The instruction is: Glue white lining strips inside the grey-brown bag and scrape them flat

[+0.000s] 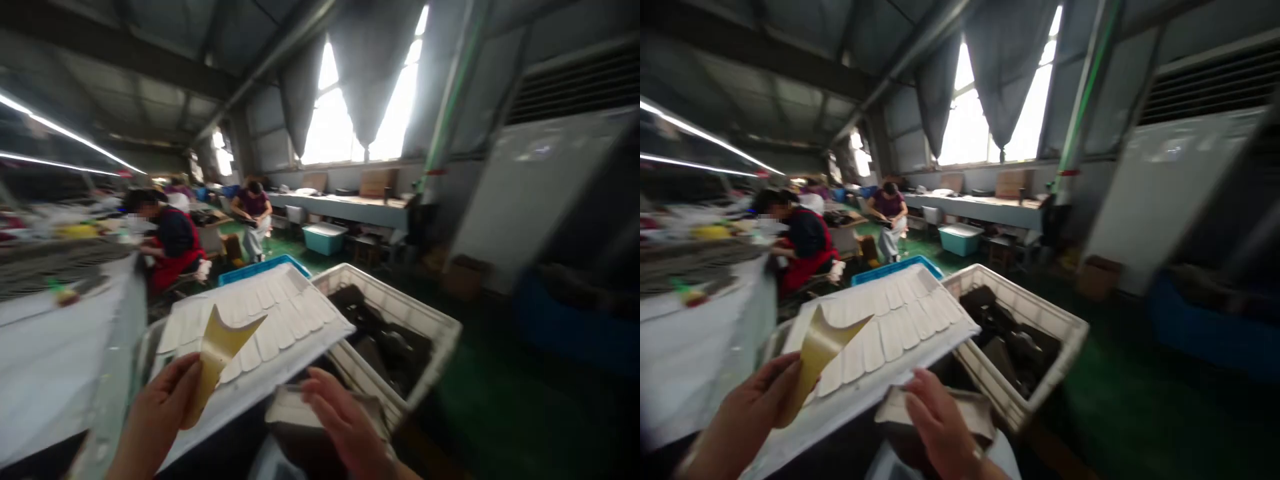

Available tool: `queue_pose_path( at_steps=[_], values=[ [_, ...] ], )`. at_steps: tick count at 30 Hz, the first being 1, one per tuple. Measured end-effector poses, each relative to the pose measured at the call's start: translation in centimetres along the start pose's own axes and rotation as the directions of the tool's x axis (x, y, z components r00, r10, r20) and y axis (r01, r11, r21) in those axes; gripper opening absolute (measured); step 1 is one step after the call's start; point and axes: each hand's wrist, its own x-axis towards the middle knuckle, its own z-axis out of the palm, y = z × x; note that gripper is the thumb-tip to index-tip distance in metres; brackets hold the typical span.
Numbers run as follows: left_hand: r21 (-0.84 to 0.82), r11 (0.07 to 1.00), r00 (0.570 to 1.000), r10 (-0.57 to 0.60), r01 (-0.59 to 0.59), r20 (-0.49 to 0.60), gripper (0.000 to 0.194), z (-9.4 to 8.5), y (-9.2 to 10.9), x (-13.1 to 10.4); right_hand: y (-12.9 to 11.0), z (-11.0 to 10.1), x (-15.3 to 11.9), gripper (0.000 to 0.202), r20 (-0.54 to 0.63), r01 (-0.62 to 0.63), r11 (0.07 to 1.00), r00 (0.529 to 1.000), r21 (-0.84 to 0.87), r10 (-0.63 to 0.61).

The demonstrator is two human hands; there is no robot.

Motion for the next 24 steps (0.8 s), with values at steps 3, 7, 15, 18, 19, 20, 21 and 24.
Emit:
queue_pose_path(
  at_steps=[3,7,15,18,19,20,21,24],
  values=[
    [-0.049,0.995,0.976,0.091,-0.083,0.199,0.045,9.8,3.1,-7.3,1.5,-1.3,-1.2,0.052,-0.124,-0.085,0.941,0.983,0.328,0.132],
    [-0.307,0.925,0.767,0.361,-0.224,0.53,0.032,16.9,3.8,-12.3,2.5,-5.5,-1.4,0.045,-0.485,-0.024,0.956,0.858,0.292,0.17],
    [-0.098,0.979,0.312,0.151,-0.18,0.938,0.05,25.6,3.2,1.3,4.0,-21.8,-3.0,0.057,-0.401,-0.334,0.726,0.912,-0.601,0.087],
    [-0.034,0.989,-0.134,0.014,-0.143,0.991,0.053,29.4,2.8,2.9,5.3,-22.7,-1.0,0.055,-0.243,-0.298,0.346,0.95,-0.89,0.195],
    [-0.038,0.99,-0.256,0.003,-0.132,0.967,0.053,30.3,2.7,2.8,5.7,-22.5,-0.1,0.054,-0.206,-0.263,0.231,0.948,-0.937,0.242],
    [-0.057,0.991,-0.348,0.012,-0.121,0.937,0.055,31.1,2.6,2.6,6.0,-22.1,0.8,0.052,-0.163,-0.211,0.144,0.944,-0.967,0.287],
    [-0.085,0.991,-0.417,0.034,-0.104,0.908,0.056,31.7,2.5,2.4,6.3,-21.7,1.6,0.049,-0.119,-0.154,0.086,0.939,-0.984,0.322],
    [-0.176,0.984,-0.538,0.135,-0.025,0.832,0.057,33.2,2.0,2.4,7.0,-21.0,3.8,0.042,-0.021,-0.046,0.059,0.927,-0.997,0.374]
  ],
)
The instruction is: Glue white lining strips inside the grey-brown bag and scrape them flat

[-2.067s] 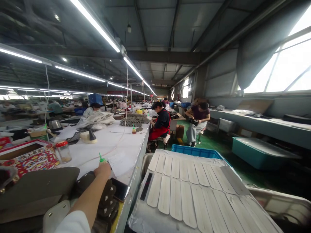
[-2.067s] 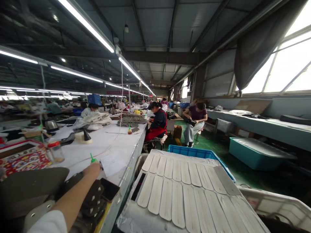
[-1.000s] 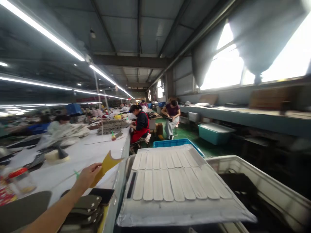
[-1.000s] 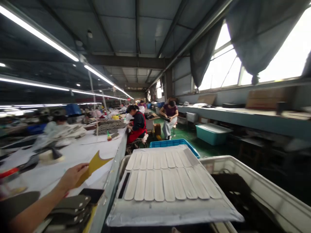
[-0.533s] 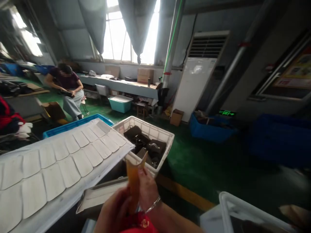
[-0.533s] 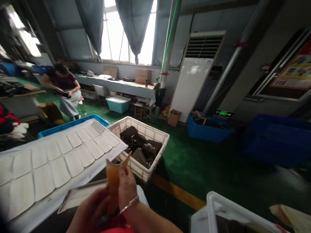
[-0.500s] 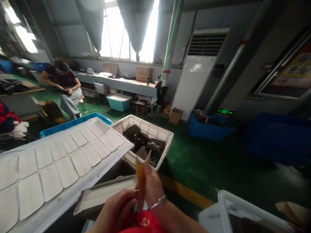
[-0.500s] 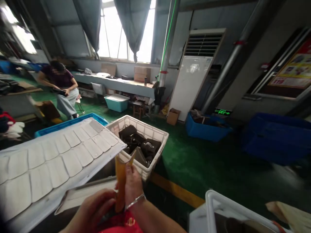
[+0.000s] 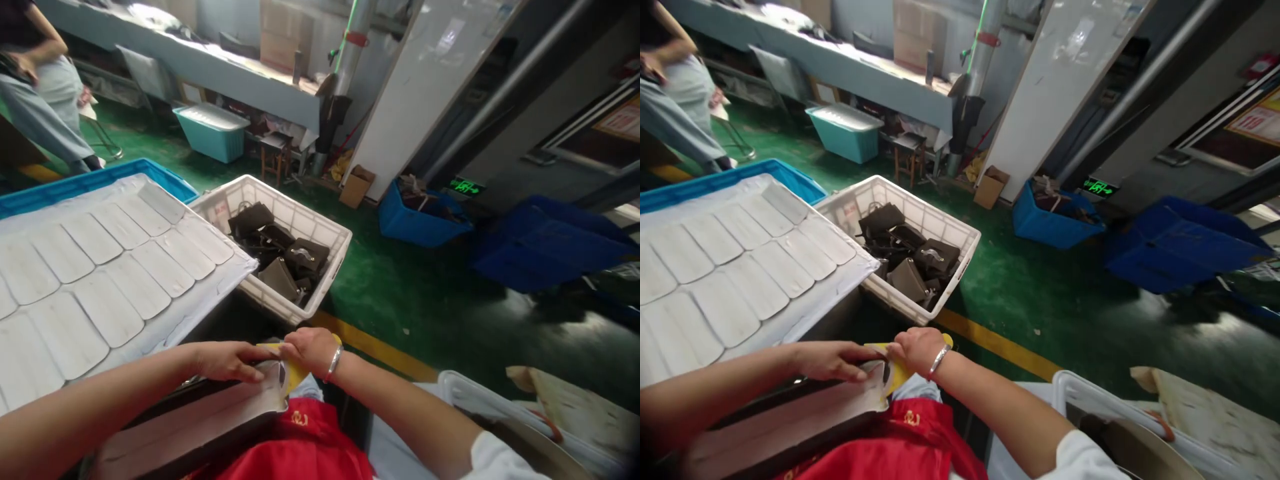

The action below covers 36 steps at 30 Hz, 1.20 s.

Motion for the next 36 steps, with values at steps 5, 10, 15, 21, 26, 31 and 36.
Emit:
queue_pose_path(
  at_steps=[5,10,15,21,26,31,36],
  values=[
    [-0.072,0.997,0.998,0.039,-0.036,0.043,0.06,-1.3,-2.1,1.1,-0.1,0.4,2.0,0.042,-0.031,-0.005,1.0,1.0,0.01,0.005],
    [-0.121,0.985,0.989,0.131,-0.123,0.064,0.065,-1.4,-3.1,1.4,-0.4,1.0,2.1,0.048,-0.101,0.048,0.999,0.994,-0.013,-0.049],
    [-0.162,0.979,0.986,0.14,-0.123,0.096,0.078,-0.6,-4.2,0.8,-0.8,0.8,2.1,0.047,-0.097,0.141,0.989,0.985,-0.032,-0.143],
    [-0.186,0.976,0.977,0.144,-0.115,0.155,0.084,-0.4,-5.2,0.3,-0.9,0.9,2.8,0.049,-0.078,0.251,0.967,0.964,-0.052,-0.254],
    [-0.198,0.974,0.977,0.146,-0.114,0.158,0.086,-0.4,-5.5,0.3,-1.0,0.8,3.6,0.05,-0.03,0.331,0.941,0.942,-0.072,-0.334],
    [-0.387,0.921,0.961,0.141,-0.039,0.238,0.088,-0.6,-5.2,0.3,-1.0,0.2,4.2,0.045,0.039,0.385,0.92,0.923,-0.077,-0.383],
    [-0.349,0.936,0.974,0.118,-0.044,0.192,0.087,-1.0,-4.3,0.0,-0.9,0.0,4.5,0.044,0.077,0.405,0.91,0.913,-0.082,-0.4]
  ],
)
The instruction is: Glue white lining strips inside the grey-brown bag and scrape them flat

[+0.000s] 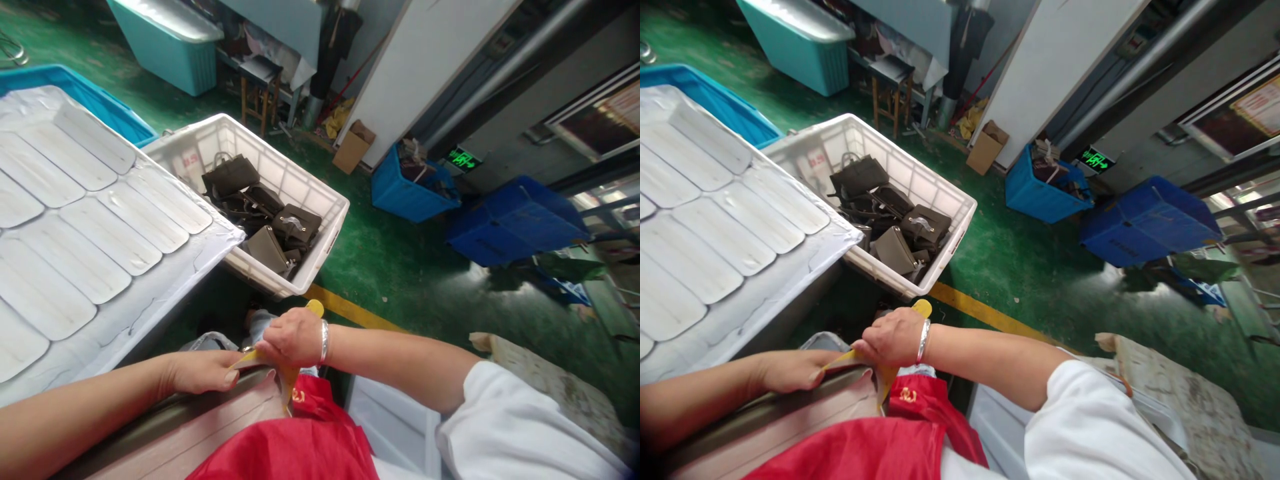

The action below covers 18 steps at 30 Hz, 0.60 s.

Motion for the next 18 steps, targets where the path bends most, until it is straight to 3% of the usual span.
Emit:
queue_pose_path(
  at_steps=[4,6,12,18],
  values=[
    [0.085,0.988,0.968,-0.104,0.126,-0.228,0.084,0.1,-0.1,-0.2,0.5,0.1,0.1,0.043,-0.009,0.02,1.0,1.0,0.008,-0.02],
    [0.06,0.976,0.942,-0.183,0.208,-0.281,0.084,0.0,-0.2,-0.2,0.8,0.1,0.2,0.045,0.011,0.053,0.998,0.999,0.029,-0.054],
    [-0.073,0.991,0.986,-0.12,0.112,-0.113,0.077,-0.7,1.1,-0.3,1.5,-0.1,0.7,0.046,0.001,0.143,0.989,0.99,0.024,-0.143],
    [0.137,0.985,0.988,-0.092,0.108,-0.121,0.071,0.6,1.6,0.4,1.6,0.0,1.1,0.041,-0.015,0.282,0.959,0.959,0.008,-0.282]
  ],
)
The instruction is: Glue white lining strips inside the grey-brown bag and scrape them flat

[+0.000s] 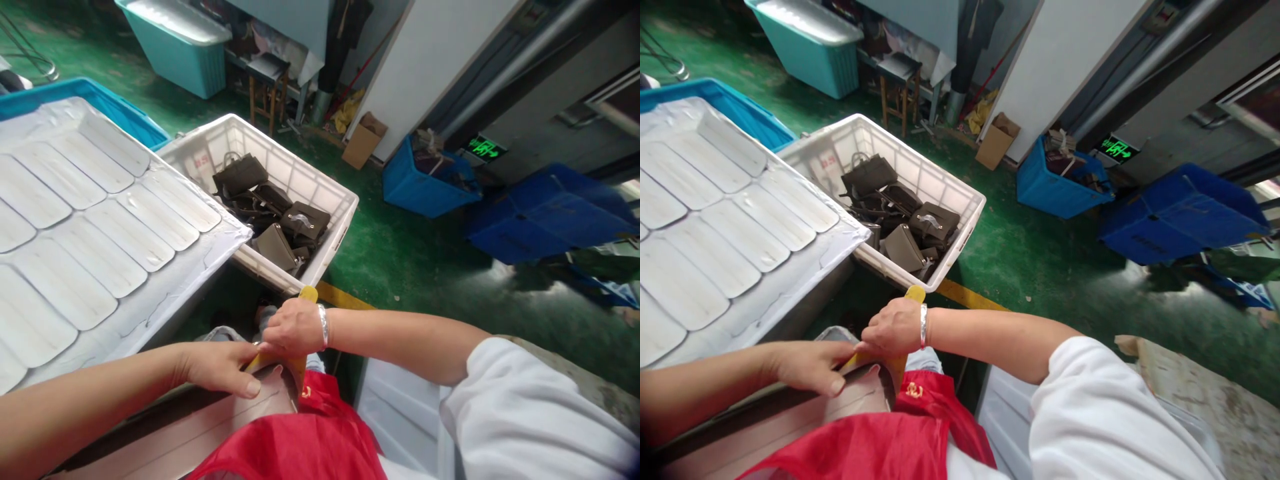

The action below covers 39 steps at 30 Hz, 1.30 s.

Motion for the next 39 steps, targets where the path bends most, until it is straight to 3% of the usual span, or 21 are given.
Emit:
queue_pose_path(
  at_steps=[6,11,15,20,33,39],
  values=[
    [0.026,0.997,0.998,0.07,-0.07,0.004,0.072,1.2,-0.8,0.6,-0.3,-0.1,0.1,0.044,0.047,0.023,1.0,0.999,-0.006,-0.023],
    [0.055,0.996,0.997,0.072,-0.072,0.009,0.054,1.3,0.0,0.7,-0.5,-0.6,0.3,0.043,0.112,0.045,0.999,0.993,0.02,-0.047],
    [0.06,0.998,1.0,-0.015,0.015,0.002,0.05,1.5,0.4,0.7,-0.9,-0.3,0.3,0.043,0.095,0.017,0.999,0.995,0.047,-0.021],
    [0.118,0.992,0.999,0.038,-0.039,0.011,0.045,1.5,0.4,0.8,-1.0,0.6,-0.2,0.041,0.039,-0.002,0.998,0.999,0.058,0.0],
    [0.239,0.971,0.999,0.032,-0.028,-0.011,0.041,2.4,1.3,2.0,-1.9,1.5,-2.2,0.04,-0.085,-0.079,0.993,0.993,0.09,0.086],
    [0.328,0.942,0.995,0.093,-0.077,-0.032,0.036,2.9,2.1,2.6,-2.9,1.5,-3.2,0.039,-0.046,-0.225,0.965,0.971,0.137,0.233]
  ],
)
